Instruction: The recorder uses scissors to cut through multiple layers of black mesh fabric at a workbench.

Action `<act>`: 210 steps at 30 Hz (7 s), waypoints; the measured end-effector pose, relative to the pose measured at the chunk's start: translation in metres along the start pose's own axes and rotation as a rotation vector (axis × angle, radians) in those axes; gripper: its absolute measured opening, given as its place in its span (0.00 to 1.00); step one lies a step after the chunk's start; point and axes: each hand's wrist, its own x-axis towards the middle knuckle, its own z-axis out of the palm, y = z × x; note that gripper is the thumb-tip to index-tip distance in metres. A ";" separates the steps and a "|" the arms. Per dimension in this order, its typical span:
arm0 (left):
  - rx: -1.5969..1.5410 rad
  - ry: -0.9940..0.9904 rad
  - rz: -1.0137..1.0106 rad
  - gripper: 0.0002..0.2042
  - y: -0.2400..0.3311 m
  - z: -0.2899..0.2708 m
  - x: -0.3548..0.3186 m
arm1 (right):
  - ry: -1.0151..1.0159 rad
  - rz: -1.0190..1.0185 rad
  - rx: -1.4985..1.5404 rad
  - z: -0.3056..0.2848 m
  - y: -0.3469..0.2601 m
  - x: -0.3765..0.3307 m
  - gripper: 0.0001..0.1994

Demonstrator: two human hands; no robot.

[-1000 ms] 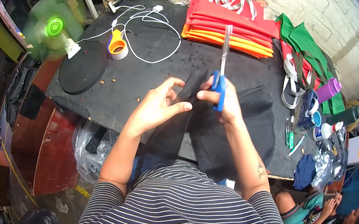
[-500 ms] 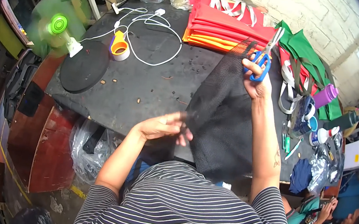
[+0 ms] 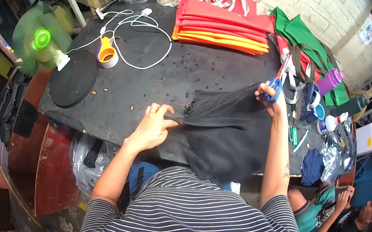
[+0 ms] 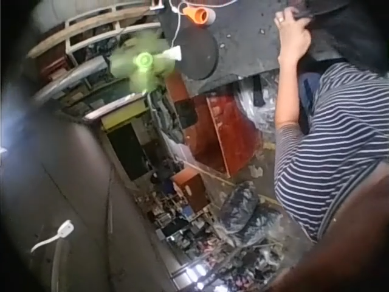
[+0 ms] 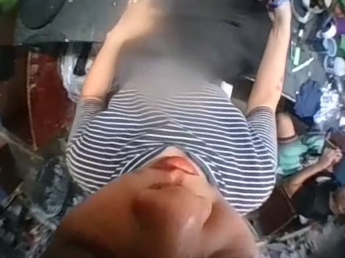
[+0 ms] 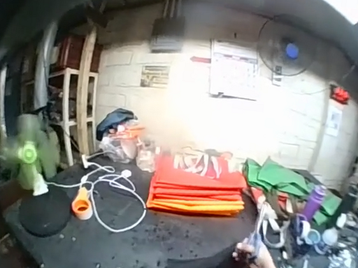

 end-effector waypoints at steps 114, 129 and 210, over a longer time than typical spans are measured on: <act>-1.862 -0.654 -0.335 0.16 0.063 0.021 0.021 | 0.169 -0.520 -0.248 0.015 -0.173 -0.110 0.12; -1.179 0.197 -0.602 0.11 0.006 0.082 0.017 | 0.040 -0.139 -0.310 0.047 -0.002 -0.089 0.13; -1.334 0.216 -0.395 0.03 0.038 0.012 0.012 | -0.310 0.374 -0.281 0.121 0.031 -0.158 0.08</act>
